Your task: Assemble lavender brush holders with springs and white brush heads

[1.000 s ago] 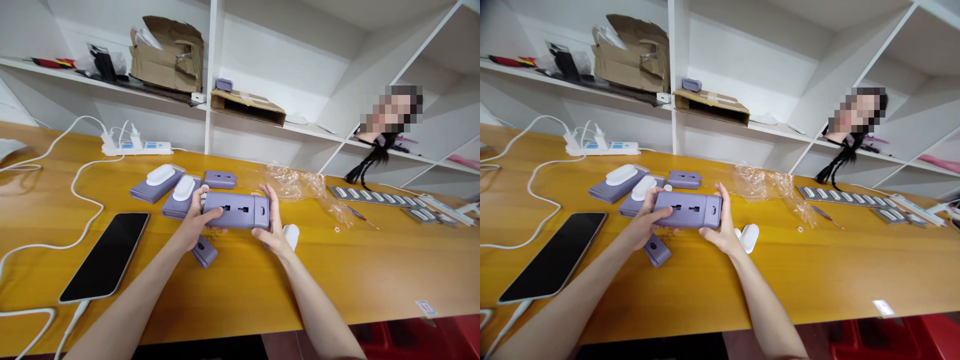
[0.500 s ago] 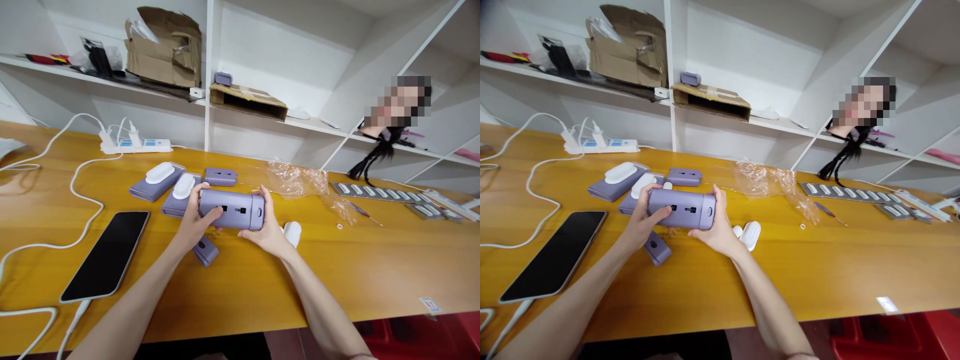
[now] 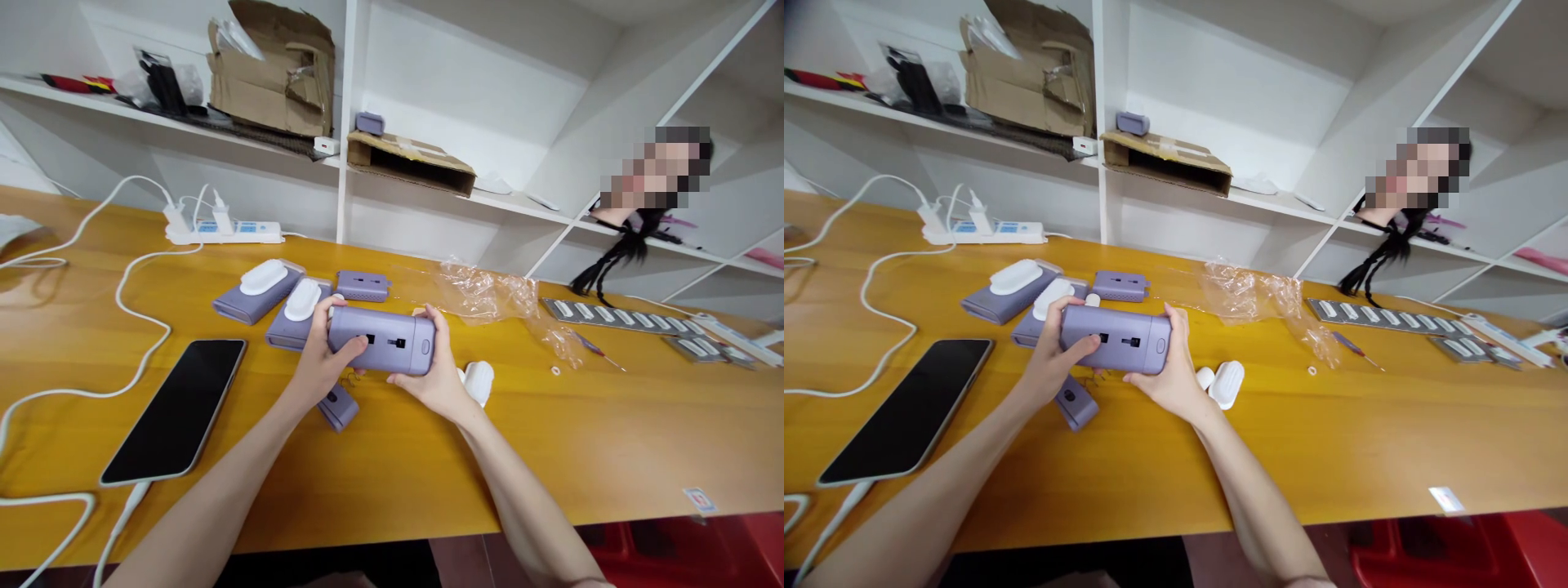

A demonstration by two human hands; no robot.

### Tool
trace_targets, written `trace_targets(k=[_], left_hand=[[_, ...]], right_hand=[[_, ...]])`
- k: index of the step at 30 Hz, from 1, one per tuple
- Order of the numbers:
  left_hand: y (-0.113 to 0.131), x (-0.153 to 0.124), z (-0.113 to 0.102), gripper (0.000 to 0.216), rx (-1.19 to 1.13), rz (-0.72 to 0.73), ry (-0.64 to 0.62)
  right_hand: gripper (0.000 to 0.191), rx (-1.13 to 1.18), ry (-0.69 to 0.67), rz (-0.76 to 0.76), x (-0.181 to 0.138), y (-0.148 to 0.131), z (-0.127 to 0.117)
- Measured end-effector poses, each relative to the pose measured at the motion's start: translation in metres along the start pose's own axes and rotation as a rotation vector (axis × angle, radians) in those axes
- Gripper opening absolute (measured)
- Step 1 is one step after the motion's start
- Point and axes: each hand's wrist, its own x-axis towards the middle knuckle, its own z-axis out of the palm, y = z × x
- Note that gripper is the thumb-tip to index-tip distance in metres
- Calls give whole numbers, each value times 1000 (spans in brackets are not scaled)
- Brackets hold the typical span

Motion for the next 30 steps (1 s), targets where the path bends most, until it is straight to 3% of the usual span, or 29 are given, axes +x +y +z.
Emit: trace_targets(k=[4,6,9,13,16,21,27,30], left_hand=[[-2,1,-1,48,-11,-1,4],[-3,2,-1,49,-13,-2,12],[-6,2,2,52,-33,-11,6],[-9,-1,6,62,-82,-39,-82],[-10,-3,7,67,-163,-135,-222],[-8,-2,4,66,-361,-265,-356],[-14,3,0,69,-350,-238,-381],[-19,2,0,72,-278,-133,-455]], right_hand=[[105,5,-9,6,-1,-1,-2],[96,36,-28,-12,-2,-2,-3],[61,126,6,1,-1,-3,-4],[29,257,227,127,5,5,-4],[27,417,306,223,12,17,-10],[29,648,295,331,18,31,-24],[30,716,213,369,17,30,-26],[30,721,205,394,18,30,-26]])
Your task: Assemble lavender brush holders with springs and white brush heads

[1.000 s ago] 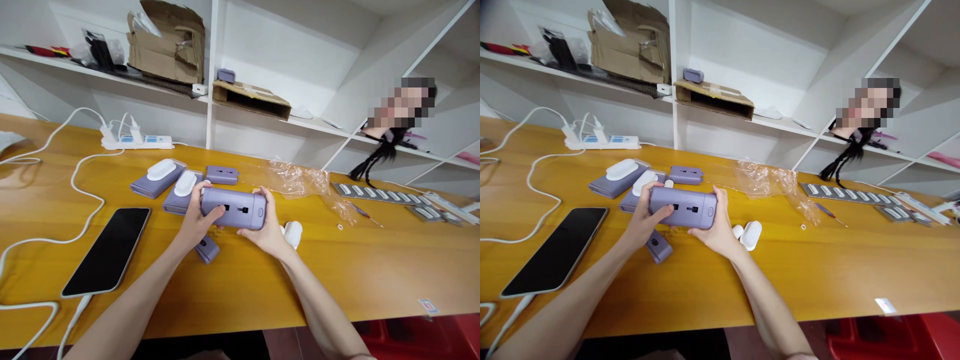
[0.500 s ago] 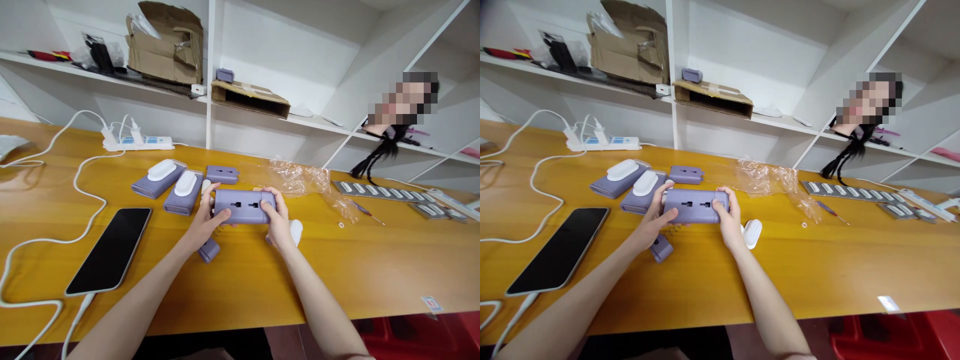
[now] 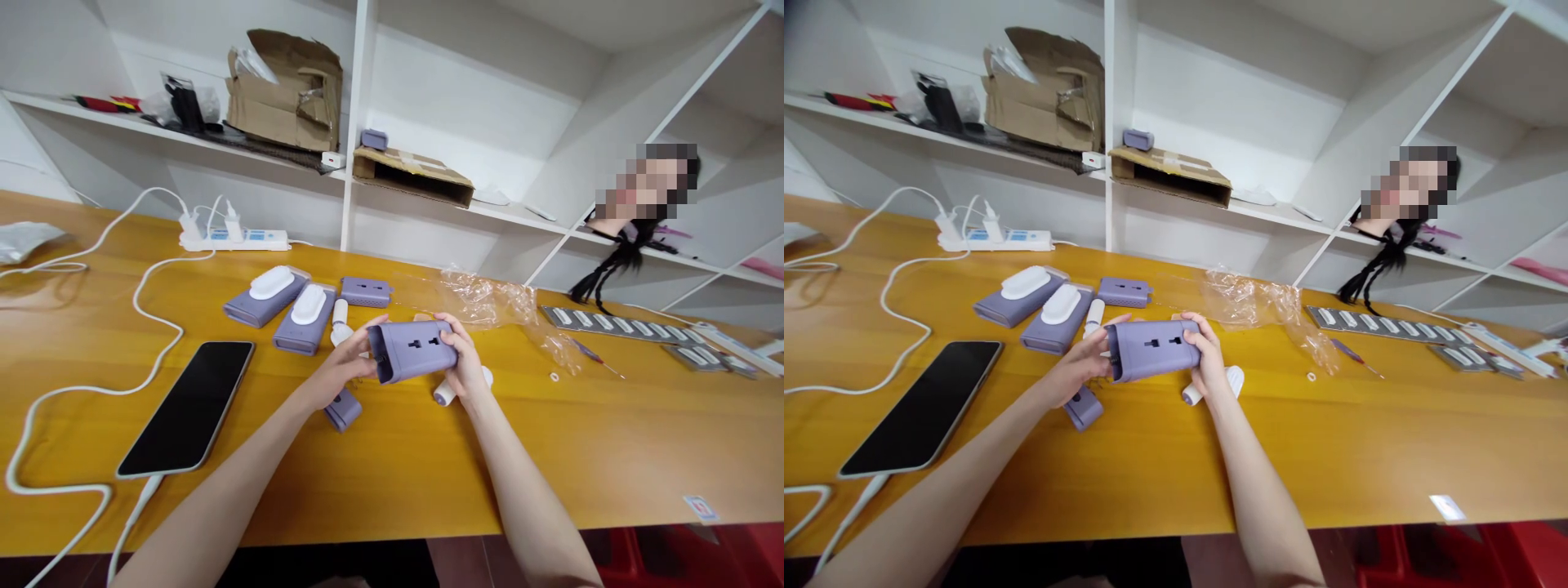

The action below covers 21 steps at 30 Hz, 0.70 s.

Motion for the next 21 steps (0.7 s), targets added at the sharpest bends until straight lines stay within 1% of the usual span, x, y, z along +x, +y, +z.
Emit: trace_targets(k=[3,5,8,11,14,16,18,20,21], left_hand=[[-3,0,1,63,111,76,-24],[-4,1,2,55,155,88,-21],[-4,0,4,53,165,90,-51],[0,-2,5,57,115,74,-68],[5,-5,6,69,46,26,-142],[5,-5,7,77,63,5,-168],[2,-5,10,84,153,6,-103],[-3,-2,14,87,225,36,28],[-6,-1,17,84,220,67,90]], right_hand=[[30,-29,-18,28,1,0,-2],[31,-63,-40,41,1,0,-3],[31,-58,-65,46,1,0,-5],[30,3,-73,52,1,-1,-6],[29,67,-58,84,2,-3,-6],[29,139,-29,132,1,-4,-4],[27,214,8,191,-3,-4,4],[26,260,21,232,-9,0,17],[25,269,13,237,-13,3,24]])
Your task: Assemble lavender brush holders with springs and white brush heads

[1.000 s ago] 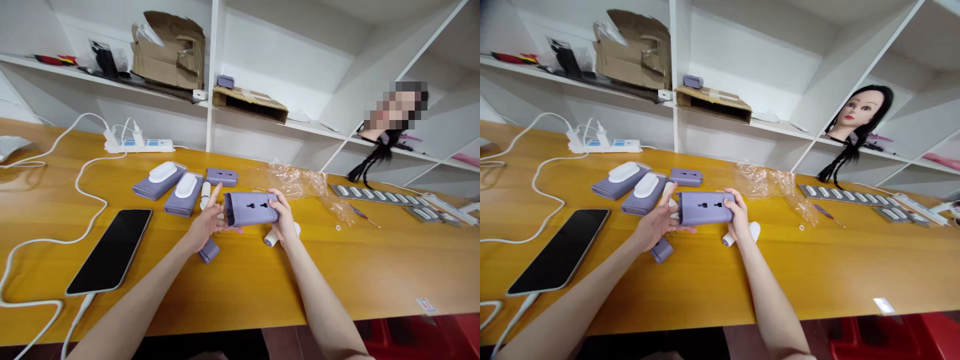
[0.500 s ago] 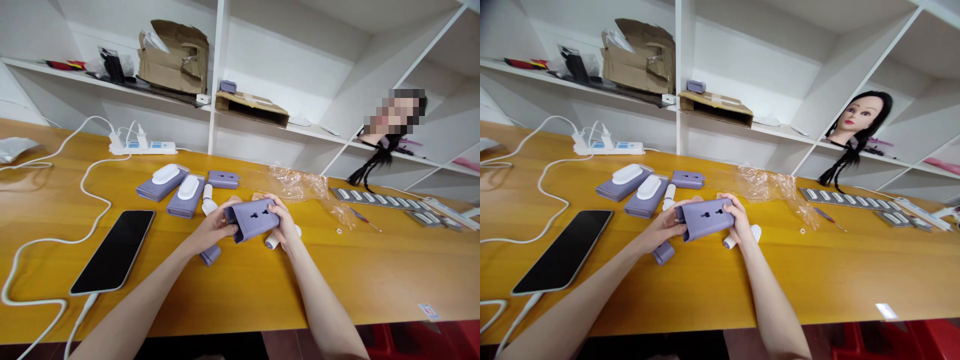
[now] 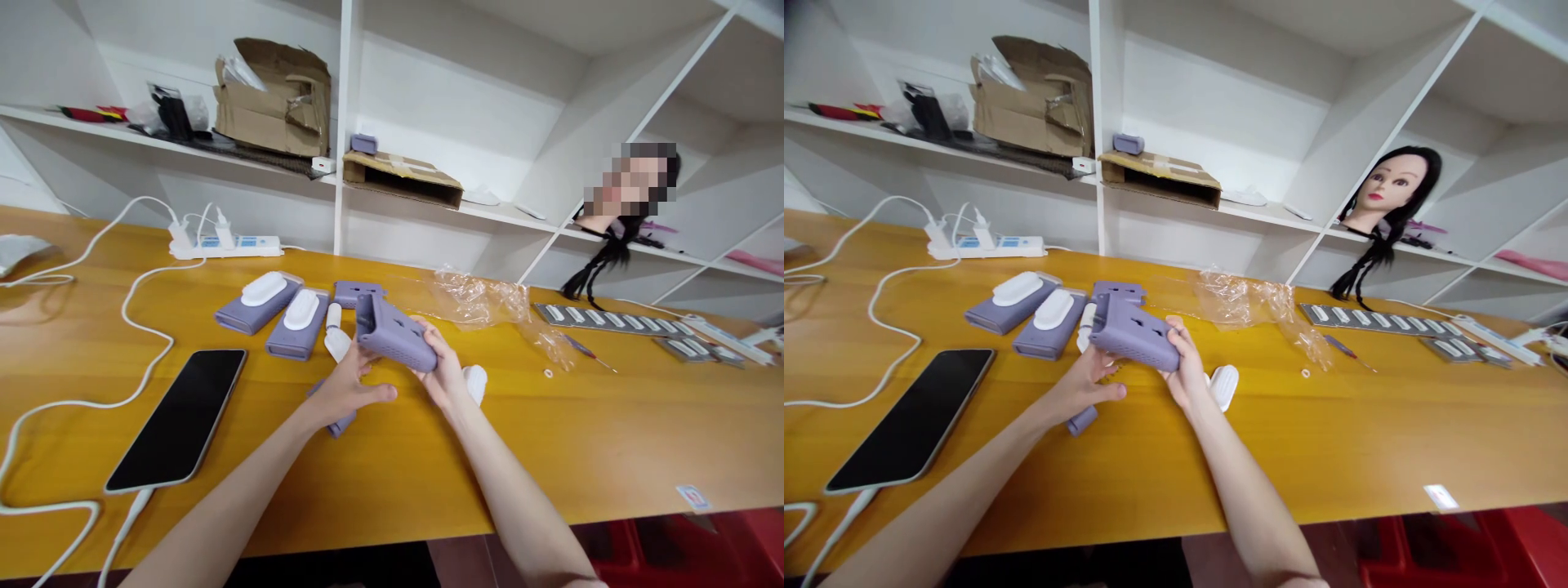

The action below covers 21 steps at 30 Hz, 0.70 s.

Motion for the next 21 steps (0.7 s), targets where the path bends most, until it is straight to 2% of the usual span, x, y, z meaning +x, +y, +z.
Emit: trace_targets(k=[3,5,8,12,13,15,18,20,21], left_hand=[[-6,2,8,61,-68,72,176],[-9,3,10,48,-89,94,312],[-9,4,7,44,-173,78,460],[6,4,-3,42,-279,115,652],[12,5,-6,40,-279,162,697],[23,5,-13,37,-294,262,792],[33,4,-20,36,-276,303,821],[31,4,-23,33,-231,273,792],[28,4,-23,32,-205,252,768]], right_hand=[[26,-8,-62,2,-10,18,18],[28,-108,-143,31,-14,25,24],[28,-398,-177,-2,-14,21,19],[21,-824,-23,-186,-6,7,3],[17,-944,-43,-224,-6,5,1],[12,-1170,-188,-244,-9,7,2],[10,-1401,-458,-155,-17,9,8],[10,-1530,-502,-128,-21,3,6],[12,-1608,-473,-139,-21,-3,3]])
